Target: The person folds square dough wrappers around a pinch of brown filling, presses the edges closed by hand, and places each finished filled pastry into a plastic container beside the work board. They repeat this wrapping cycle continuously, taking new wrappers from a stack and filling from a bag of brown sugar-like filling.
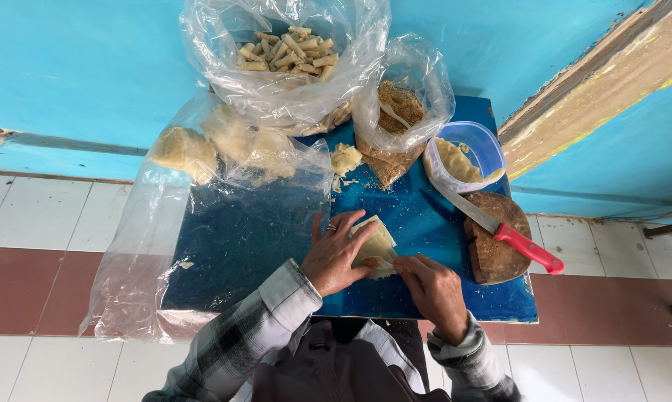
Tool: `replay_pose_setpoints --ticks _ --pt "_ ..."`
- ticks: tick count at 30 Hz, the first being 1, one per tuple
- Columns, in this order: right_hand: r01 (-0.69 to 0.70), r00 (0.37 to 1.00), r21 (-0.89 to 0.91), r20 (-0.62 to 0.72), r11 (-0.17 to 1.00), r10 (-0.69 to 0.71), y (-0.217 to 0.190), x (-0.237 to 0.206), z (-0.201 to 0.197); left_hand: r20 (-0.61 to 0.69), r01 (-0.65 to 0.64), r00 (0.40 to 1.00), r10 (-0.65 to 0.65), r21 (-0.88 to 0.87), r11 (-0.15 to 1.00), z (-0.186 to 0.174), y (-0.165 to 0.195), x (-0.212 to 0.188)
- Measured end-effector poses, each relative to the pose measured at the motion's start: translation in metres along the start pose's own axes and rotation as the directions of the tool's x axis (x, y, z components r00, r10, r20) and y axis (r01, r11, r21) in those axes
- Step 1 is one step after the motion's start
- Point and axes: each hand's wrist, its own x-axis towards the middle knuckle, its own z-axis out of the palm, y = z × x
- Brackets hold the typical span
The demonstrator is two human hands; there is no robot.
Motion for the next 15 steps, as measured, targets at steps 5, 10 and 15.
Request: replay_pose_setpoints --ticks 5,10,15 --pt "0.119 0.989 -0.074 -0.080 0.990 -0.125 -0.010 0.000 -0.004 -0.002 -0.016 1.000 0.016 -0.033 0.999 0.003 -0.001 0.001" --pt "0.132 0.987 -0.117 -0.075 0.984 -0.142 -0.013 -0.001 -0.008 -0.035 -0.027 0.999 0.026 -0.032 0.999 0.005 -0.001 0.001" --pt "0.162 0.979 -0.148 -0.101 0.976 -0.178 -0.015 -0.003 -0.009 -0.040 -0.031 0.999 0.029 -0.033 0.999 0.005 0.000 -0.001"
